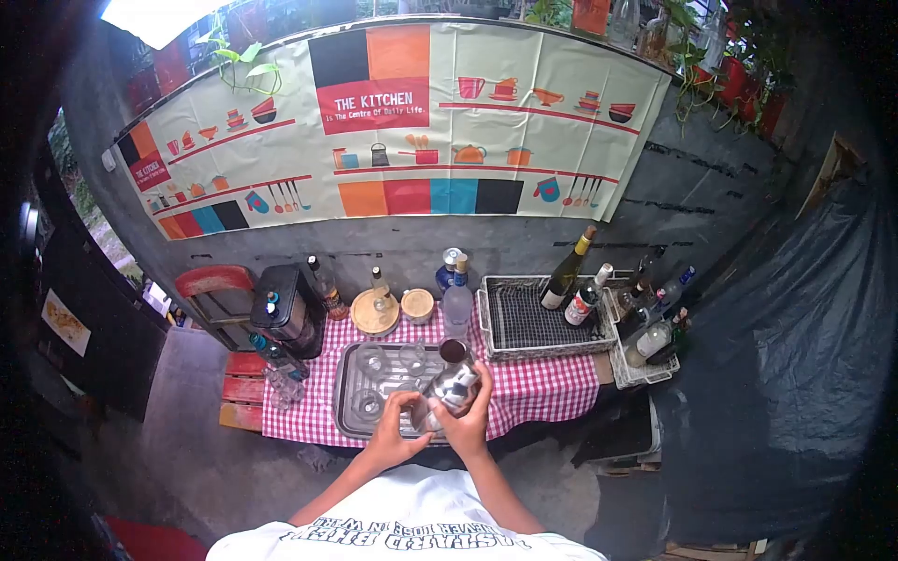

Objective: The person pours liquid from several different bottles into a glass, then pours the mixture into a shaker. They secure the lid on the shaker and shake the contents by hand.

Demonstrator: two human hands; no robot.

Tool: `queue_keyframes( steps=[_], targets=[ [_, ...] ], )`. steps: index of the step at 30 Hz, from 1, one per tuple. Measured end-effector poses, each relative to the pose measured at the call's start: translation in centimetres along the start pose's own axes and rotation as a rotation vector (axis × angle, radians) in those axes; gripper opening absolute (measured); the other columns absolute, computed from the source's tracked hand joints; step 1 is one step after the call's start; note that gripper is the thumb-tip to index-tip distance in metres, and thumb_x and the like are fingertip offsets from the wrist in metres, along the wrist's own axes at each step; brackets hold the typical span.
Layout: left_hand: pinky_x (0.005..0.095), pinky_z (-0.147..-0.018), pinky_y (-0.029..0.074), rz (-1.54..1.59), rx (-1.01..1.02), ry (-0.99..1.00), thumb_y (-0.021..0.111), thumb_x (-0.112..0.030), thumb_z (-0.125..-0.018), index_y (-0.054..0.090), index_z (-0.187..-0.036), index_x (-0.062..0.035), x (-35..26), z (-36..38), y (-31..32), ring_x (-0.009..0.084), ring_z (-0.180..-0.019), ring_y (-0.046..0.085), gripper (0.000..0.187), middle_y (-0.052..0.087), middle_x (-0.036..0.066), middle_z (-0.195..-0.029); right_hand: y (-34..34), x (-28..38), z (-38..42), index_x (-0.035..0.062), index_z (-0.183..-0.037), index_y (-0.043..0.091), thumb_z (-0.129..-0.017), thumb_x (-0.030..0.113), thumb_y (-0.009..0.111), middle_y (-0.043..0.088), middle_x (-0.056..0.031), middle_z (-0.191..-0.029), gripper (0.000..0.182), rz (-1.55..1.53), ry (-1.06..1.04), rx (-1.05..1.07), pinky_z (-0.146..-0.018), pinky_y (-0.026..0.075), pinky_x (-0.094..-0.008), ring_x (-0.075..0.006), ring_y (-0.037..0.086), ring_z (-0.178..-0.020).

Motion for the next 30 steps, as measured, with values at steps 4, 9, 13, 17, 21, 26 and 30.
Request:
queue_keyframes(
  steps=[4, 9, 13, 17, 21, 26, 30],
  targets=[
    [0.0367, -0.087, 0.047, -0.018, -0.011, 0.055, 0.083, -0.015, -0.072, 0.049, -0.124, -0.0029, -1.1, -1.1, -0.1, 0.0280, -0.102, 0.053, 0.063, 0.050, 0.016, -0.117, -0.7, -2.5, -0.2, 0.0129, -0.147, 0.023, -0.085, 0.018, 0.070, 0.042, -0.0109, -0.133, 0.078, -0.359, 0.220, -0.114, -0.097, 0.045, -0.0341, -0.0195, 0.048, -0.117],
    [0.0355, -0.087, 0.046, -0.079, 0.030, 0.060, 0.085, -0.021, -0.071, 0.053, -0.122, -0.0026, -1.9, -2.5, -0.9, 0.0274, -0.106, 0.054, 0.063, 0.054, 0.014, -0.116, -0.3, -7.2, 1.5, 0.0133, -0.122, 0.048, -0.097, 0.033, 0.054, 0.059, -0.0052, -0.115, 0.033, -0.846, 0.771, -0.182, -0.090, 0.051, -0.0380, -0.0212, 0.059, -0.105],
    [0.0395, -0.091, 0.046, -0.110, 0.085, 0.123, 0.082, -0.020, -0.073, 0.053, -0.122, -0.0017, -1.3, -2.5, -2.2, 0.0324, -0.108, 0.053, 0.060, 0.054, 0.015, -0.115, 2.0, -5.3, 1.2, 0.0108, -0.104, 0.058, -0.099, 0.041, 0.047, 0.065, -0.0058, -0.099, 0.032, -0.900, 0.872, -0.229, -0.085, 0.052, -0.0361, -0.0205, 0.063, -0.094],
    [0.0378, -0.094, 0.046, -0.090, 0.125, 0.054, 0.082, -0.014, -0.073, 0.053, -0.121, -0.0018, -0.4, -1.7, -4.7, 0.0306, -0.113, 0.053, 0.058, 0.052, 0.016, -0.119, 3.6, -7.0, 1.7, 0.0115, -0.121, 0.048, -0.096, 0.031, 0.056, 0.057, -0.0057, -0.113, 0.033, -0.753, 0.734, -0.282, -0.091, 0.049, -0.0359, -0.0193, 0.057, -0.105],
    [0.0381, -0.096, 0.045, -0.092, 0.149, -0.047, 0.081, -0.009, -0.073, 0.040, -0.135, -0.0026, 1.2, -0.5, -7.7, 0.0309, -0.114, 0.053, 0.075, 0.048, 0.017, -0.124, 6.8, -4.5, 1.0, 0.0142, -0.146, 0.025, -0.088, 0.010, 0.063, 0.043, -0.0080, -0.131, 0.069, -0.489, 0.484, -0.283, -0.099, 0.043, -0.0330, -0.0175, 0.048, -0.116],
    [0.0386, -0.097, 0.046, 0.037, 0.032, -0.090, 0.081, -0.005, -0.070, 0.019, -0.147, -0.0032, 3.8, 1.1, -10.3, 0.0305, -0.115, 0.052, 0.099, 0.045, 0.018, -0.123, 11.6, 0.3, -0.4, 0.0076, -0.148, 0.020, -0.077, 0.007, 0.075, 0.040, -0.0143, -0.134, 0.090, -0.029, 0.083, -0.001, -0.100, 0.041, -0.0325, -0.0212, 0.046, -0.117],
    [0.0398, -0.099, 0.045, 0.100, 0.000, -0.171, 0.078, -0.003, -0.070, 0.018, -0.148, -0.0017, 5.3, 1.5, -12.5, 0.0333, -0.121, 0.047, 0.098, 0.041, 0.020, -0.129, 15.6, 1.4, 0.5, 0.0034, -0.146, 0.025, -0.074, 0.011, 0.081, 0.043, -0.0184, -0.134, 0.091, 0.158, -0.025, 0.157, -0.101, 0.043, -0.0365, -0.0259, 0.049, -0.121]
  ],
)
Point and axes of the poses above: each hand's wrist, its own z-axis away from the middle knuckle, its own y-axis out of the palm, x = y × z, the point moved 2 cm from there along -z, towards the middle knuckle
